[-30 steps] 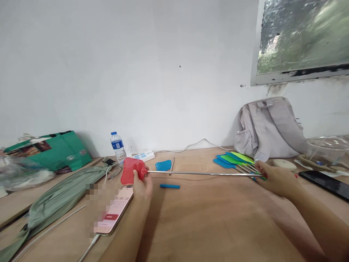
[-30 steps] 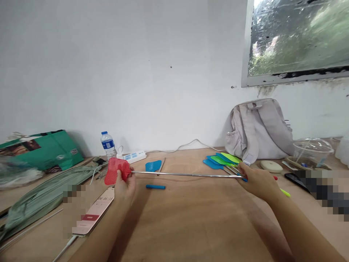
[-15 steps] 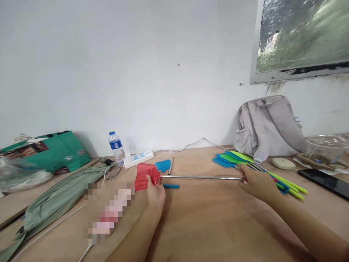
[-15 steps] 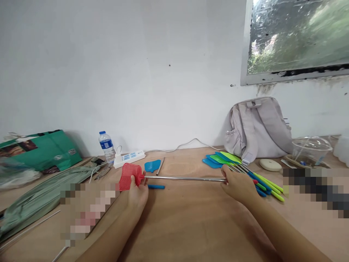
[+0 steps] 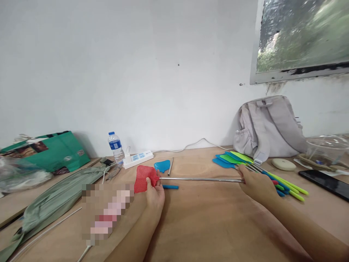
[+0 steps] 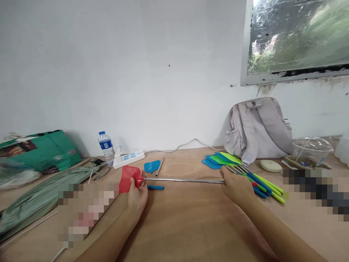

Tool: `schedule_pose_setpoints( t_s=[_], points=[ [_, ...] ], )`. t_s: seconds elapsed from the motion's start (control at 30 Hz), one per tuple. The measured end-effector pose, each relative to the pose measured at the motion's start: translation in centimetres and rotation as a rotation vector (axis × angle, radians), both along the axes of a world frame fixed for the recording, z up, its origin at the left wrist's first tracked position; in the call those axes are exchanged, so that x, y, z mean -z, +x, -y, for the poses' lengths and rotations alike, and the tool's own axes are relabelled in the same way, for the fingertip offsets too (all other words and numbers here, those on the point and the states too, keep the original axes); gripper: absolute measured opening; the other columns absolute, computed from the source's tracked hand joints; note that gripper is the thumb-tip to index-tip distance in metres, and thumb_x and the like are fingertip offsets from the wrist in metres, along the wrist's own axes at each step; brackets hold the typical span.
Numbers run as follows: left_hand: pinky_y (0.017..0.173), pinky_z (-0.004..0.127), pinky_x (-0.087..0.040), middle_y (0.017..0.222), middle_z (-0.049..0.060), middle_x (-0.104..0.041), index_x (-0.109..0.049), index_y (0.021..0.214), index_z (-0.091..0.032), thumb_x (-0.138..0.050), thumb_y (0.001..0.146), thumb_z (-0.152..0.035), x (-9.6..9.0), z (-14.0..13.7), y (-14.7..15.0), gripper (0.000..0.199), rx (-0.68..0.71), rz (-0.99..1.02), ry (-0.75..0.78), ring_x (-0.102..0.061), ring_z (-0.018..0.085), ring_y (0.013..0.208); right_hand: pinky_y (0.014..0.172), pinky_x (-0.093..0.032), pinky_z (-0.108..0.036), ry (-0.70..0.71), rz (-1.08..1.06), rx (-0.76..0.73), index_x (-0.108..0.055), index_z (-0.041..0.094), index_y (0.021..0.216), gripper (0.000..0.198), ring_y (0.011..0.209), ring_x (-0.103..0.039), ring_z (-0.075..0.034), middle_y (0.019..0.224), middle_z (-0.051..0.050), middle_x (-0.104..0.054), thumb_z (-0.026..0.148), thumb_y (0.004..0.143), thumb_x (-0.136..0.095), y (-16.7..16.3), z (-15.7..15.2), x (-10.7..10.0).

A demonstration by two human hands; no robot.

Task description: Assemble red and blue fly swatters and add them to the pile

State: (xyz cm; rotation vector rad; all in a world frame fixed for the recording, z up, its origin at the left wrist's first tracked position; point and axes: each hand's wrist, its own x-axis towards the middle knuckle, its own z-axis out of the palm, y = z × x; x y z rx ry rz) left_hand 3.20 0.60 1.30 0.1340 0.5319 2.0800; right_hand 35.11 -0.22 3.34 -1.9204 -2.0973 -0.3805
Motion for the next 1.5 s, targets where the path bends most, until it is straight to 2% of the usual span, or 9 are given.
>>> schedule_pose_setpoints(
  t_s=[0.2, 0.33, 0.7, 0.8, 0.9, 0.97, 1.1, 1.27, 1.5],
  points=[
    [0.086, 0.024, -0.043, 0.092, 0.006, -0.066, -0.062, 0.092, -0.017, -0.037, 0.088, -0.026, -0.6, 0.4, 2.5, 0.027, 0.198, -0.154, 0.077, -0.060, 0.012, 0.090, 0.049, -0.013, -0.025, -0.137, -0.174, -0.130, -0.039, 0.020, 0.079, 0.016, 0.058, -0.050, -0.017, 0.063, -0.001, -0.055, 0.015, 0.065, -0.045, -4.1, 1.7, 1.0],
    [0.087, 0.025, -0.042, 0.092, 0.004, -0.066, -0.063, 0.091, -0.019, -0.039, 0.087, -0.027, -0.7, 0.8, 3.2, 0.025, 0.157, -0.189, 0.088, -0.061, 0.012, 0.088, 0.051, -0.017, -0.023, -0.163, -0.279, -0.149, -0.036, 0.020, 0.078, 0.020, 0.058, -0.048, -0.016, 0.061, 0.001, -0.052, 0.018, 0.061, -0.047, -6.0, 2.4, 1.6],
    [0.087, 0.026, -0.041, 0.090, 0.003, -0.067, -0.062, 0.088, -0.019, -0.044, 0.085, -0.026, 0.6, 0.7, 3.0, 0.020, 0.106, -0.184, 0.083, -0.061, 0.013, 0.087, 0.051, -0.019, -0.023, -0.186, -0.339, -0.118, -0.036, 0.020, 0.078, 0.021, 0.062, -0.048, -0.017, 0.064, 0.000, -0.052, 0.021, 0.060, -0.047, -6.7, 3.0, 2.3],
    [0.084, 0.026, -0.043, 0.084, 0.003, -0.067, -0.063, 0.085, -0.017, -0.046, 0.083, -0.027, -0.1, 0.4, 2.3, 0.019, 0.235, -0.234, 0.080, -0.062, 0.013, 0.084, 0.050, -0.019, -0.023, -0.197, -0.358, -0.182, -0.034, 0.021, 0.075, 0.018, 0.059, -0.046, -0.015, 0.062, 0.002, -0.050, 0.019, 0.061, -0.046, -6.1, 2.0, 2.3],
    [0.078, 0.024, -0.046, 0.084, 0.003, -0.067, -0.063, 0.084, -0.014, -0.056, 0.076, -0.020, -1.2, 0.6, 0.8, 0.011, 0.307, -0.404, 0.067, -0.062, 0.013, 0.079, 0.051, -0.021, -0.023, -0.200, -0.352, -0.295, -0.034, 0.020, 0.073, 0.016, 0.058, -0.046, -0.013, 0.063, 0.002, -0.051, 0.015, 0.062, -0.043, -4.6, 0.3, 2.3],
    [0.077, 0.023, -0.047, 0.088, 0.002, -0.066, -0.063, 0.086, -0.015, -0.064, 0.068, -0.011, -1.7, 1.0, -0.5, 0.019, 0.305, -0.531, 0.028, -0.061, 0.013, 0.080, 0.053, -0.023, -0.023, -0.171, -0.303, -0.356, -0.037, 0.020, 0.073, 0.013, 0.059, -0.047, -0.014, 0.065, 0.001, -0.053, 0.014, 0.062, -0.043, -3.3, -0.6, 2.4],
    [0.073, 0.026, -0.048, 0.089, 0.004, -0.067, -0.064, 0.083, -0.013, -0.069, 0.061, -0.014, -1.7, 2.3, -3.1, 0.023, 0.472, -0.738, -0.086, -0.061, 0.017, 0.081, 0.053, -0.023, -0.025, -0.109, -0.130, -0.416, -0.042, 0.019, 0.062, 0.004, 0.060, -0.047, -0.015, 0.063, -0.002, -0.055, 0.017, 0.066, -0.044, -1.0, -1.6, 2.6],
    [0.072, 0.031, -0.048, 0.093, 0.011, -0.066, -0.063, 0.088, -0.011, -0.071, 0.057, -0.019, -1.4, 3.7, -4.5, 0.032, 0.700, -0.962, -0.096, -0.061, 0.022, 0.082, 0.050, -0.020, -0.025, -0.100, -0.057, -0.386, -0.044, 0.019, 0.058, 0.008, 0.058, -0.048, -0.014, 0.061, 0.000, -0.056, 0.015, 0.064, -0.044, 0.2, -1.8, 2.5],
    [0.073, 0.035, -0.048, 0.091, 0.008, -0.066, -0.060, 0.090, -0.014, -0.069, 0.052, -0.014, -1.7, 4.0, -4.2, 0.039, 0.729, -1.047, -0.167, -0.061, 0.024, 0.084, 0.049, -0.019, -0.024, -0.102, -0.006, -0.323, -0.051, 0.020, 0.054, 0.012, 0.057, -0.050, -0.015, 0.060, 0.000, -0.059, 0.022, 0.065, -0.048, 0.7, -1.8, 2.6]
  ],
)
